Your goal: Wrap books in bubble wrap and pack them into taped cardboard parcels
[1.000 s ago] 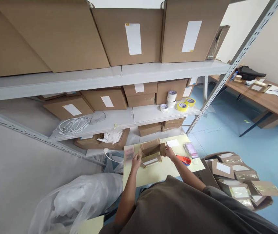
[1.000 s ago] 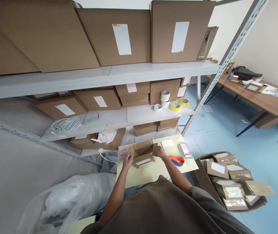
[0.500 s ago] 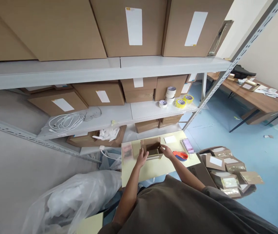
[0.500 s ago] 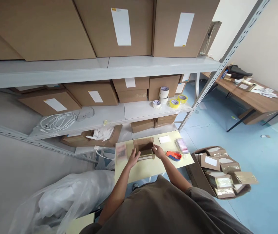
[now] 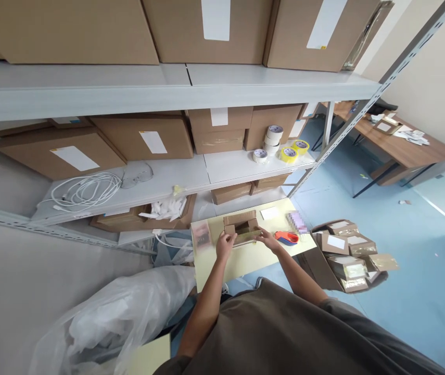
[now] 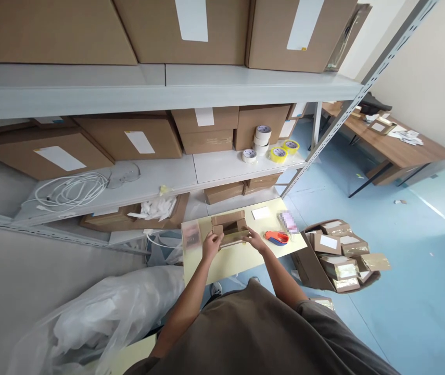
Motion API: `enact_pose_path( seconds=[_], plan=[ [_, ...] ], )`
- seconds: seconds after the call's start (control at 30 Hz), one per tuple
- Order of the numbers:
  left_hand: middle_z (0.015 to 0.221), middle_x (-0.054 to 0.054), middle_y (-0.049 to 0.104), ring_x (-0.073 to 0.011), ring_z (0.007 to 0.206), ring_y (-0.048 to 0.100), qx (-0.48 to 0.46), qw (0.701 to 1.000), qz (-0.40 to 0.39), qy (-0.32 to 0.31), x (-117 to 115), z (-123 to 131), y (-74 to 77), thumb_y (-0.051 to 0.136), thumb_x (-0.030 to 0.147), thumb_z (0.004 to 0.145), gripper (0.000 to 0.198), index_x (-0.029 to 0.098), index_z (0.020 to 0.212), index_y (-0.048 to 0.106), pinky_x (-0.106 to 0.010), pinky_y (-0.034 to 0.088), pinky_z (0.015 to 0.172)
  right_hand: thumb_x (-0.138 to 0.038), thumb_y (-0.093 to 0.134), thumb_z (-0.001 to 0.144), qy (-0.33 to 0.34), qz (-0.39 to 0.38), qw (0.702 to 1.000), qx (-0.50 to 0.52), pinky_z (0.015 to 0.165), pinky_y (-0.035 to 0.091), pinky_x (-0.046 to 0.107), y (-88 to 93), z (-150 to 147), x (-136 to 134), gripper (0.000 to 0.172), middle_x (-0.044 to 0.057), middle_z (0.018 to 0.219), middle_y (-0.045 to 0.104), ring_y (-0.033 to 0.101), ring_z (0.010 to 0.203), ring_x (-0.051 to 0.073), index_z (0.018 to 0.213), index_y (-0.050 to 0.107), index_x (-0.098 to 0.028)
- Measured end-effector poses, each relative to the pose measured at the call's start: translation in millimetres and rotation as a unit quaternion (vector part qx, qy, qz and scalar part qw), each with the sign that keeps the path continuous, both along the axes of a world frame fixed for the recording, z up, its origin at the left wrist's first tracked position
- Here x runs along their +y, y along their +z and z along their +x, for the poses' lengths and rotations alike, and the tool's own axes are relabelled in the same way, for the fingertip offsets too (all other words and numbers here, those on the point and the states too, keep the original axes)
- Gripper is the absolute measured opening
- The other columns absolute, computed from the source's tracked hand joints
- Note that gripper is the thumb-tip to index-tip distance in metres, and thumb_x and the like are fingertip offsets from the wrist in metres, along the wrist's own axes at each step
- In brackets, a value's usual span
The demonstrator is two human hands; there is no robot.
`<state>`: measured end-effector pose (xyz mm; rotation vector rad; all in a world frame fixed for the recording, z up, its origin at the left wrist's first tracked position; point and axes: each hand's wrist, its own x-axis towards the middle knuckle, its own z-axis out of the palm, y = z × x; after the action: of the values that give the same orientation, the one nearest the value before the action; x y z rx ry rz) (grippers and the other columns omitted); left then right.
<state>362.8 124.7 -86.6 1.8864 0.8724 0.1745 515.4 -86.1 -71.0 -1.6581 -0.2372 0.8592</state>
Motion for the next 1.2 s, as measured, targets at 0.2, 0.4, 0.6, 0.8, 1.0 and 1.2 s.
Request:
enact_pose_path(
  seconds=[0.2, 0.4, 0.6, 0.8, 1.0, 1.2],
  plan=[
    [0.14, -0.02, 0.064, -0.0366, 0.124, 0.065, 0.054, 0.994, 0.091, 0.038, 1, 19, 9.4, 0.069, 0.059, 0.093, 0.078, 0.021, 0.157, 0.049, -0.038, 0.049, 0.097, -0.044, 0.077, 0.079, -0.125, -0.101, 0.984, -0.081, 0.092, 0.057, 0.041, -25.1, -3, 5, 0.034, 0.011, 0.11, 0.077, 0.074, 0.103, 0.03, 0.102, 0.065, -0.021],
    [0.165, -0.016, 0.044, -0.0359, 0.139, 0.056, 0.033, 0.979, 0.156, -0.127, 28, 30, 8.9, 0.071, 0.049, 0.093, 0.077, 0.028, 0.162, 0.045, -0.039, 0.049, 0.108, -0.027, 0.075, 0.076, -0.121, -0.203, 0.964, -0.118, 0.085, 0.06, 0.037, -53.8, -5, 4, 0.067, 0.009, 0.123, 0.074, 0.075, 0.086, 0.021, 0.139, 0.052, -0.024],
    [0.175, -0.011, 0.033, -0.0333, 0.143, 0.056, 0.034, 0.977, 0.083, -0.194, 43, 25, -21.8, 0.075, 0.043, 0.091, 0.061, 0.028, 0.148, 0.062, -0.04, 0.05, 0.11, -0.024, 0.066, 0.086, -0.078, -0.26, 0.949, -0.158, 0.086, 0.061, 0.036, -66.0, -15, 13, 0.068, 0.008, 0.124, 0.075, 0.075, 0.086, 0.021, 0.152, 0.048, -0.029],
    [0.14, -0.011, 0.071, -0.0275, 0.119, 0.072, -0.001, 0.996, 0.022, -0.086, 35, 23, -48.5, 0.067, 0.033, 0.095, 0.034, 0.026, 0.128, 0.075, -0.038, 0.052, 0.105, -0.028, 0.06, 0.095, -0.042, -0.271, 0.949, -0.158, 0.094, 0.058, 0.036, -56.0, -9, 34, 0.052, 0.008, 0.126, 0.074, 0.073, 0.106, 0.024, 0.146, 0.06, -0.028],
    [0.146, -0.013, 0.068, -0.0285, 0.129, 0.066, -0.033, 0.998, -0.01, 0.046, 8, 21, -68.7, 0.068, 0.038, 0.094, 0.061, 0.022, 0.152, 0.056, -0.038, 0.051, 0.109, -0.015, 0.064, 0.088, 0.01, -0.33, 0.919, -0.215, 0.099, 0.054, 0.033, -46.8, -1, 44, 0.06, 0.009, 0.132, 0.07, 0.071, 0.111, 0.024, 0.147, 0.062, -0.027],
    [0.165, -0.013, 0.05, -0.0276, 0.151, 0.048, -0.038, 0.995, 0.018, 0.093, -18, 30, -82.3, 0.055, 0.038, 0.1, 0.068, 0.023, 0.165, 0.038, -0.041, 0.041, 0.122, -0.017, 0.059, 0.093, 0.069, -0.341, 0.908, -0.231, 0.101, 0.053, 0.032, -45.6, 6, 41, 0.055, 0.012, 0.135, 0.067, 0.07, 0.112, 0.024, 0.148, 0.062, -0.024]
  ],
)
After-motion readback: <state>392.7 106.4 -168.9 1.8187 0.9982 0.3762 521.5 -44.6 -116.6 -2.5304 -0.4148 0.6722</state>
